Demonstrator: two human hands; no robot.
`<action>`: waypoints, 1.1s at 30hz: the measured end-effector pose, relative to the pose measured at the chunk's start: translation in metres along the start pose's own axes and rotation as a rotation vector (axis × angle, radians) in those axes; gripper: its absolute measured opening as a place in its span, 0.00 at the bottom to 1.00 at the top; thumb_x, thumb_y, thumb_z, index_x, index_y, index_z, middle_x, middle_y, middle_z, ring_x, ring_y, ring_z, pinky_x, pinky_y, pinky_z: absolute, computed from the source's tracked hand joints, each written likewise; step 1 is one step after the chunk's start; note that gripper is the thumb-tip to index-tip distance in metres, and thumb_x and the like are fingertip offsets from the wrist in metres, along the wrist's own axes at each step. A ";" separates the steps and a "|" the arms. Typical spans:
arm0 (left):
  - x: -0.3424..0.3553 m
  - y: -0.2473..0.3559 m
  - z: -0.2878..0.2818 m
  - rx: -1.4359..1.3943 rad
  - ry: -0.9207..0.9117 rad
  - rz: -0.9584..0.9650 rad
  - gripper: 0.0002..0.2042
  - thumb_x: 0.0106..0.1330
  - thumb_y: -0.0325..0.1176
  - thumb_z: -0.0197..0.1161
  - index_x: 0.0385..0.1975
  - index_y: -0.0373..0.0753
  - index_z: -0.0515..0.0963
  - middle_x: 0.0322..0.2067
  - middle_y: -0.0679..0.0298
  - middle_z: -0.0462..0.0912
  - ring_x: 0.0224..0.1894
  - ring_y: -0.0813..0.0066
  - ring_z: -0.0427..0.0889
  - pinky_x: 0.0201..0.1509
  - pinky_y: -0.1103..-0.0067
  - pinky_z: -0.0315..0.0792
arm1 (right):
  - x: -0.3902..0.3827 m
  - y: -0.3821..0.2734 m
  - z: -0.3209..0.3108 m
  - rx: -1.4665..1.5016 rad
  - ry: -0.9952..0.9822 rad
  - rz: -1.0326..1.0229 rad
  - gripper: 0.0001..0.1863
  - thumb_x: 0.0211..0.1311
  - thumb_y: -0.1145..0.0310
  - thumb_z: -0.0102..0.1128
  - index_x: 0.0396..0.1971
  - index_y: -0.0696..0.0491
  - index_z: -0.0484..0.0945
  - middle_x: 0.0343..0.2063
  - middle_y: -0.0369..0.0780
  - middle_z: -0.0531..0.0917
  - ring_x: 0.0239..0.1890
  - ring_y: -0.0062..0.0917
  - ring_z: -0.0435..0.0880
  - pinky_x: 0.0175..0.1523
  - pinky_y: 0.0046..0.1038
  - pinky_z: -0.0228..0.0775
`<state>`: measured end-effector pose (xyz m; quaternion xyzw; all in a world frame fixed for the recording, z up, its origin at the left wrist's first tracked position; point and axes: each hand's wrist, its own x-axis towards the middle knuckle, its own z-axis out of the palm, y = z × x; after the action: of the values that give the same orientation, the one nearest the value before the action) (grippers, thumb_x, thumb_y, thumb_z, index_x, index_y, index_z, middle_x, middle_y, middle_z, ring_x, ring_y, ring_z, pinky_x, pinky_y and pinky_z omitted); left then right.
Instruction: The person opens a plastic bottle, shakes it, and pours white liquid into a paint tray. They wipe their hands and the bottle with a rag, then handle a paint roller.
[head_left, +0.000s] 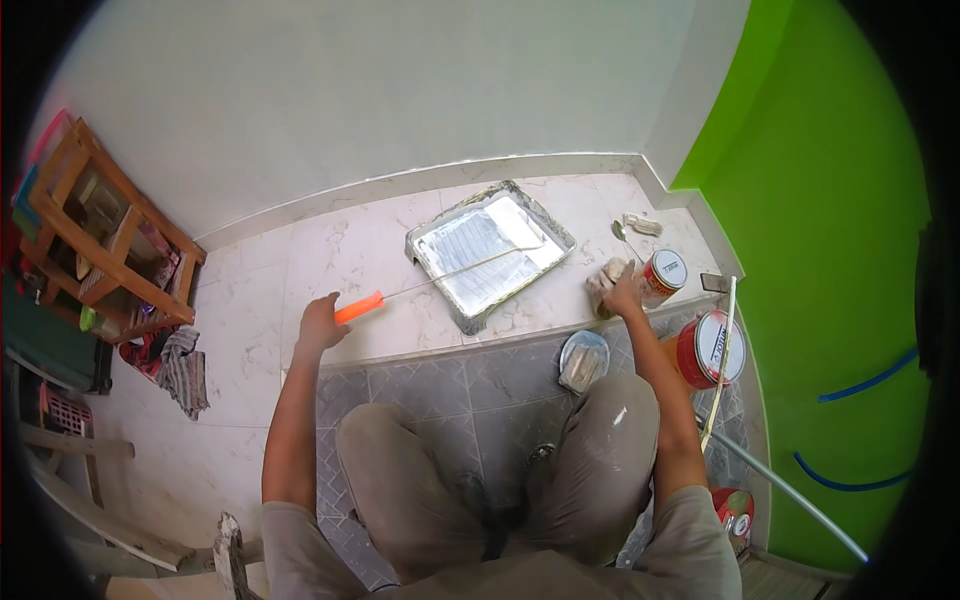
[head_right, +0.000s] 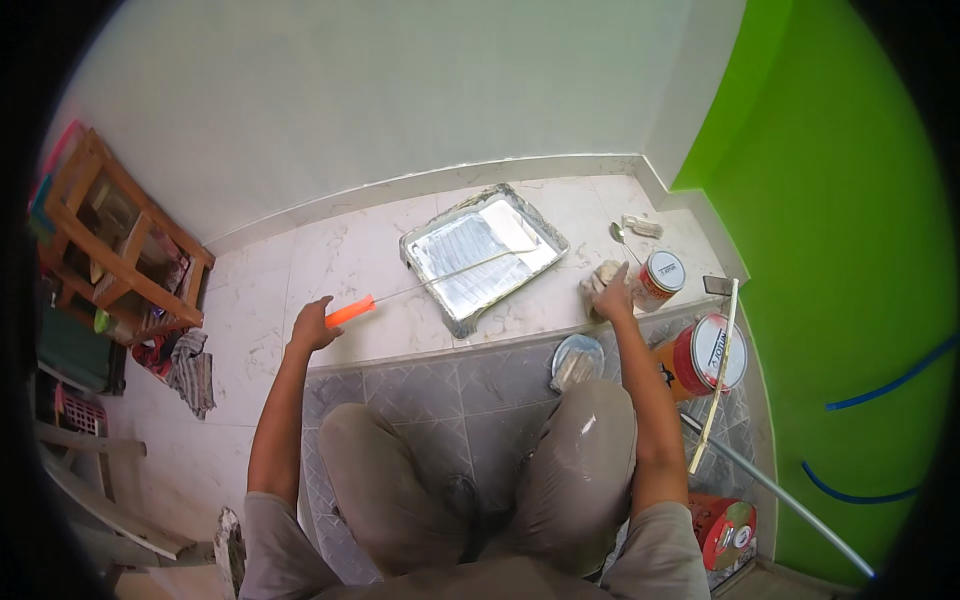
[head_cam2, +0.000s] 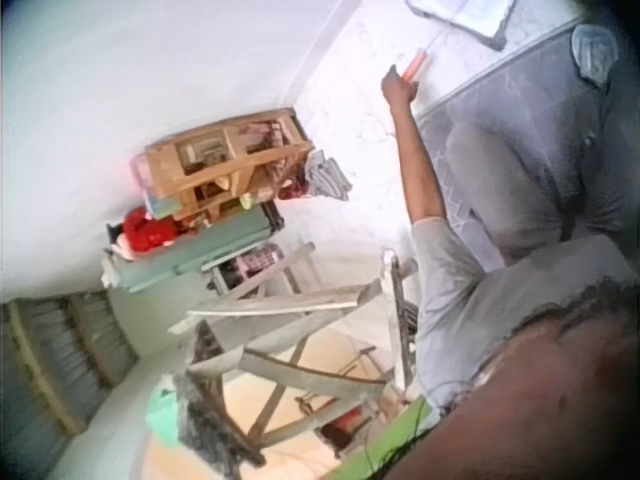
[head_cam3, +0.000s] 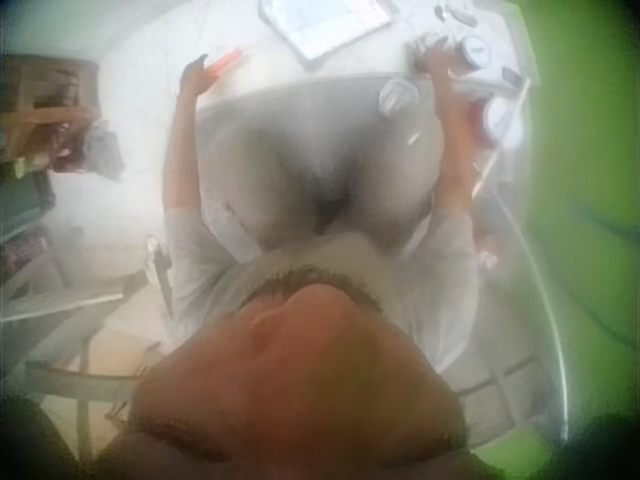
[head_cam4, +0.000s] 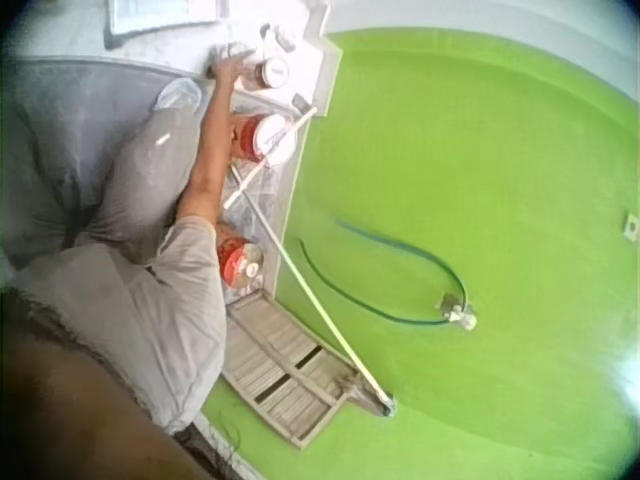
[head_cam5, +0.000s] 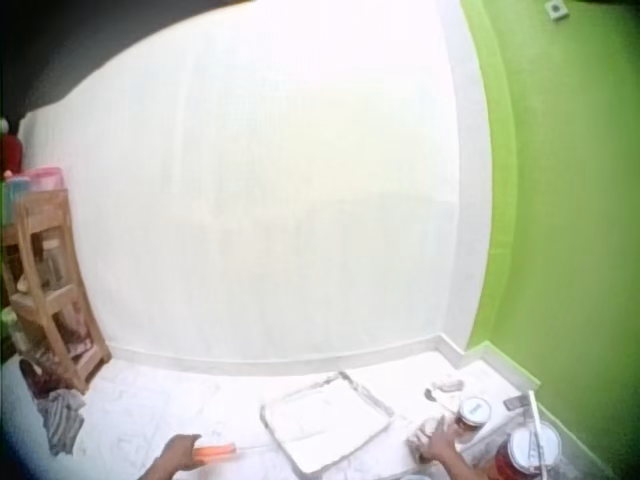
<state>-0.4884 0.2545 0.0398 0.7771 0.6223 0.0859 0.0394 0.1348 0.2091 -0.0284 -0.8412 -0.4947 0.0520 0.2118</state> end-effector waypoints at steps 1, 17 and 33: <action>0.004 0.005 0.005 -0.020 -0.095 -0.104 0.30 0.55 0.36 0.75 0.59 0.38 0.76 0.48 0.51 0.85 0.54 0.52 0.83 0.57 0.61 0.77 | 0.002 0.011 0.006 -0.125 0.042 0.003 0.49 0.54 0.55 0.74 0.69 0.60 0.57 0.54 0.60 0.80 0.57 0.52 0.82 0.61 0.47 0.73; -0.087 0.056 -0.022 -0.392 -0.149 -0.111 0.18 0.55 0.37 0.77 0.44 0.37 0.87 0.30 0.48 0.87 0.33 0.55 0.87 0.43 0.68 0.79 | -0.115 -0.160 0.121 0.581 -0.537 -0.193 0.62 0.34 0.37 0.86 0.59 0.69 0.65 0.45 0.50 0.79 0.45 0.34 0.81 0.51 0.34 0.77; -0.128 0.075 -0.074 -0.450 -0.097 -0.193 0.17 0.53 0.33 0.78 0.44 0.39 0.89 0.28 0.51 0.89 0.24 0.74 0.83 0.37 0.75 0.77 | -0.128 -0.166 0.146 0.750 -0.341 -0.013 0.57 0.40 0.49 0.86 0.61 0.65 0.58 0.47 0.53 0.83 0.48 0.42 0.85 0.55 0.38 0.76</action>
<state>-0.4570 0.1103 0.1139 0.6889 0.6563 0.1807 0.2490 -0.1073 0.2140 -0.1086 -0.6819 -0.4747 0.3662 0.4190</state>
